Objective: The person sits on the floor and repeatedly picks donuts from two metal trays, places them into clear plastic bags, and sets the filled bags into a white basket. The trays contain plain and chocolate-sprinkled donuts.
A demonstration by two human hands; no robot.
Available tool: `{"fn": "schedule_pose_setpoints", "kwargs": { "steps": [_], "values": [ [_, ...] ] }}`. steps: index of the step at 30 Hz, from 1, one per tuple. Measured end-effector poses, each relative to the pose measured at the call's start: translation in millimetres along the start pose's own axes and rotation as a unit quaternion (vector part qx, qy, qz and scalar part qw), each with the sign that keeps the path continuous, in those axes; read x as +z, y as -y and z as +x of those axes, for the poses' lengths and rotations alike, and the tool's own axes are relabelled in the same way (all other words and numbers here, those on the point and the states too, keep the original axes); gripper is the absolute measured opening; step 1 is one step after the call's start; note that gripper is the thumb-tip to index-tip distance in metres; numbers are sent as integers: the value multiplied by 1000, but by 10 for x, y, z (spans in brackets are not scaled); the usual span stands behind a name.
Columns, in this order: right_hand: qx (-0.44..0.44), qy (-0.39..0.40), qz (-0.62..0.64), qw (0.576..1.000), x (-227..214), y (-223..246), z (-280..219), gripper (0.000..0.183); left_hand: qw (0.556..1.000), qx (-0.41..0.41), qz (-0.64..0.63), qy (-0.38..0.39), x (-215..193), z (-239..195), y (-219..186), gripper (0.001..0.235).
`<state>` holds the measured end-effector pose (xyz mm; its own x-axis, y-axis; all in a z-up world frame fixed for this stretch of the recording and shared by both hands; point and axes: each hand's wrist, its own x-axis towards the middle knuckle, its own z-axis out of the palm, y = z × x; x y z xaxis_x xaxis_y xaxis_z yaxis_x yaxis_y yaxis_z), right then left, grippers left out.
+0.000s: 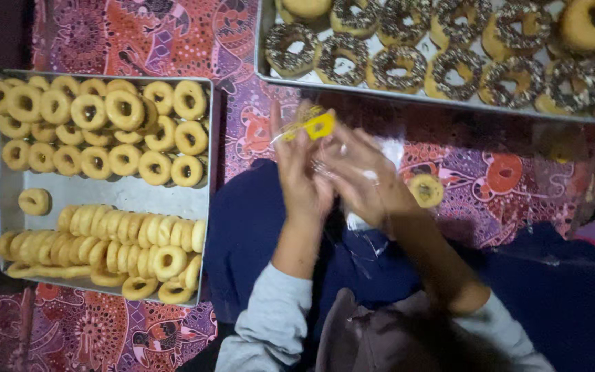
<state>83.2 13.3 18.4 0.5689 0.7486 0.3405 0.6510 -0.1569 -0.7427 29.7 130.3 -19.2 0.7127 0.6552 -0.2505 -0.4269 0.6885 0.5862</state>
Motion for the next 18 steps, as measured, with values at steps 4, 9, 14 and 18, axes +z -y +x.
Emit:
{"fn": "schedule_pose_setpoints", "kwargs": {
  "steps": [4, 9, 14, 18],
  "values": [
    [398, -32, 151, 904, 127, -292, 601, 30, 994, 69, -80, 25, -299, 519, -375, 44],
    [-30, -187, -285, 940, 344, -1331, 1740, 61, 992, 19, -120, -29, -604, 709, -624, 61],
    [246, -173, 43, 953, 287, -775, 1696, 71, 935, -63, -320, -143, -872, 898, -594, 17],
    [159, -215, 307, 913, 224, 131, 674, 72, 924, -55, -365, -101, -996, 968, -427, 30]
  ]
}}
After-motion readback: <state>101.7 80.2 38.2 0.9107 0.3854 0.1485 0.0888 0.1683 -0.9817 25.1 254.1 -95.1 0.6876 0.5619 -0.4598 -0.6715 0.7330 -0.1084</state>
